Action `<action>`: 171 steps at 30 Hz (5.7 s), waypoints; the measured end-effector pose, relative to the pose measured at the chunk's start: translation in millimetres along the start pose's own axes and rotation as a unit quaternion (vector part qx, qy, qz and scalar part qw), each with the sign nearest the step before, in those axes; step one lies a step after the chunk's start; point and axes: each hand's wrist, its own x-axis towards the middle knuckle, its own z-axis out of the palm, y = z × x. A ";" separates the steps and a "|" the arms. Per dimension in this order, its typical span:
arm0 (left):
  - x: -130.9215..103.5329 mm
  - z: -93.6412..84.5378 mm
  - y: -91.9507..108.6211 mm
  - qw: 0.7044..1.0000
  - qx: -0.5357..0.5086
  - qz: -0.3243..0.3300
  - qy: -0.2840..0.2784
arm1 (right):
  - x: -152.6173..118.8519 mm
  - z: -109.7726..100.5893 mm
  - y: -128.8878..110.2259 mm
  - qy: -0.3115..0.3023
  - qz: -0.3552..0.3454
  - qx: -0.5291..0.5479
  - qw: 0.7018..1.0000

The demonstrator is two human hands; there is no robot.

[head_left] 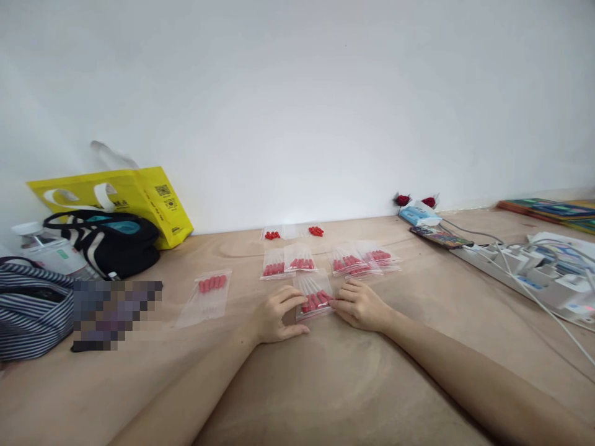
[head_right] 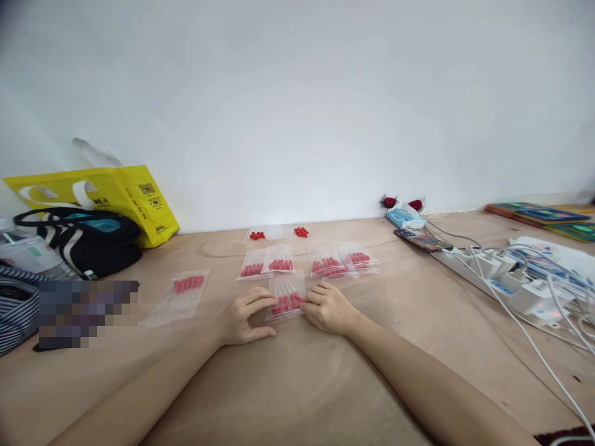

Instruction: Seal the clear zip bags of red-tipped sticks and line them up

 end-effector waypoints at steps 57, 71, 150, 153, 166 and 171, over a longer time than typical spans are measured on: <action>0.8 7.6 -6.5 0.971 0.181 0.136 0.076 | 34.0 27.6 -19.9 0.046 -0.079 -0.088 0.992; 4.1 5.8 -2.5 0.975 0.156 0.136 0.076 | 20.0 15.5 -10.7 0.034 -0.061 -0.111 0.991; 13.7 -13.1 -3.8 0.978 0.093 0.040 -0.183 | -4.3 7.1 12.1 -0.036 0.157 0.213 0.964; 12.7 -5.9 -4.6 0.992 0.096 -0.019 -0.077 | -5.0 8.2 14.2 -0.025 0.157 0.213 0.964; -1.1 8.4 7.8 0.981 0.165 0.088 0.045 | 3.7 3.9 -7.4 -0.007 0.101 0.107 0.989; -4.8 7.4 -4.1 0.984 0.136 0.101 0.055 | -0.4 -0.7 2.5 -0.030 0.048 0.061 0.997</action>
